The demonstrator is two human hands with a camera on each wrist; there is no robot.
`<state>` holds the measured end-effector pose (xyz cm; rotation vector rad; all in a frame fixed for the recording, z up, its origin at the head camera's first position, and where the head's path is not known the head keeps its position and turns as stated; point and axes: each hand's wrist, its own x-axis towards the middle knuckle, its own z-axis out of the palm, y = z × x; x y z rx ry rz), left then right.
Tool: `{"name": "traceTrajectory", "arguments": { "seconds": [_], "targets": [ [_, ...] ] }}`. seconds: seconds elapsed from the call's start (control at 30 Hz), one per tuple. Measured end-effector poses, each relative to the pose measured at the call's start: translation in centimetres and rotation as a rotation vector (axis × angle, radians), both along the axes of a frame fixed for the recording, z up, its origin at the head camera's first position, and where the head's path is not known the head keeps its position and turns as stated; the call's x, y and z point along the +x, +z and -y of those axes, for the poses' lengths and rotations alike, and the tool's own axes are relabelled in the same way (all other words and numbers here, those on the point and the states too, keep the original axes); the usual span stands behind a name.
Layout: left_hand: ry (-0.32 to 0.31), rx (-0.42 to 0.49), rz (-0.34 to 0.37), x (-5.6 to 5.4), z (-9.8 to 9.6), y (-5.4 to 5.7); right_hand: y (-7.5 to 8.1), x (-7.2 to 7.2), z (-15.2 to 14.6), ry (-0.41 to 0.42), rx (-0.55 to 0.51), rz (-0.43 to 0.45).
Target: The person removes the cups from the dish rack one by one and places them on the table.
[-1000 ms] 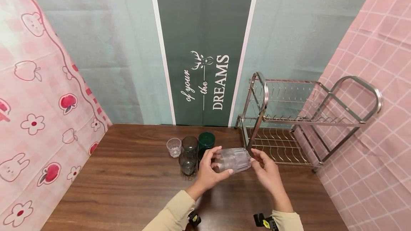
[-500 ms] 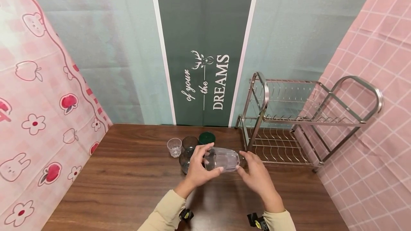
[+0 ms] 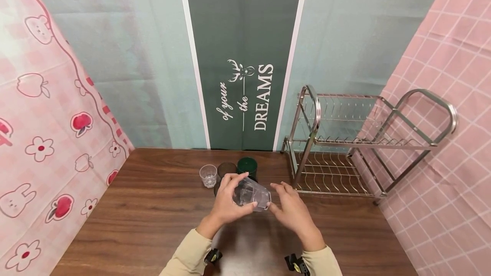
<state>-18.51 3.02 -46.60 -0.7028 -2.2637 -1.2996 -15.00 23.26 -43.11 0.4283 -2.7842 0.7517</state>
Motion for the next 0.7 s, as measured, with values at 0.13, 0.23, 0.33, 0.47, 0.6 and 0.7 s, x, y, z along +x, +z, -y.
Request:
{"name": "traceTrajectory", "arguments": {
  "seconds": [0.13, 0.23, 0.33, 0.47, 0.6, 0.7],
  "targets": [
    [0.024, -0.068, 0.021, 0.0, 1.0, 0.2, -0.1, -0.3, 0.6, -0.001, 0.026, 0.017],
    [0.043, -0.120, 0.050, 0.1, 1.7, 0.4, -0.2, -0.5, 1.2, 0.002, 0.035, 0.038],
    [0.062, -0.159, 0.073, 0.3, 2.5, 0.6, -0.3, -0.8, 1.8, 0.004, 0.052, 0.053],
    [0.081, -0.189, 0.090, 0.4, 3.4, 0.8, -0.5, -1.1, 2.6, 0.004, 0.097, 0.059],
    [0.108, -0.223, 0.101, 0.6, 4.2, 0.9, -0.7, -1.1, 3.3, -0.005, 0.141, 0.082],
    [0.126, -0.270, 0.105, 0.7, 4.9, 0.8, -0.9, -1.0, 3.7, -0.009, 0.161, 0.102]
  ]
}}
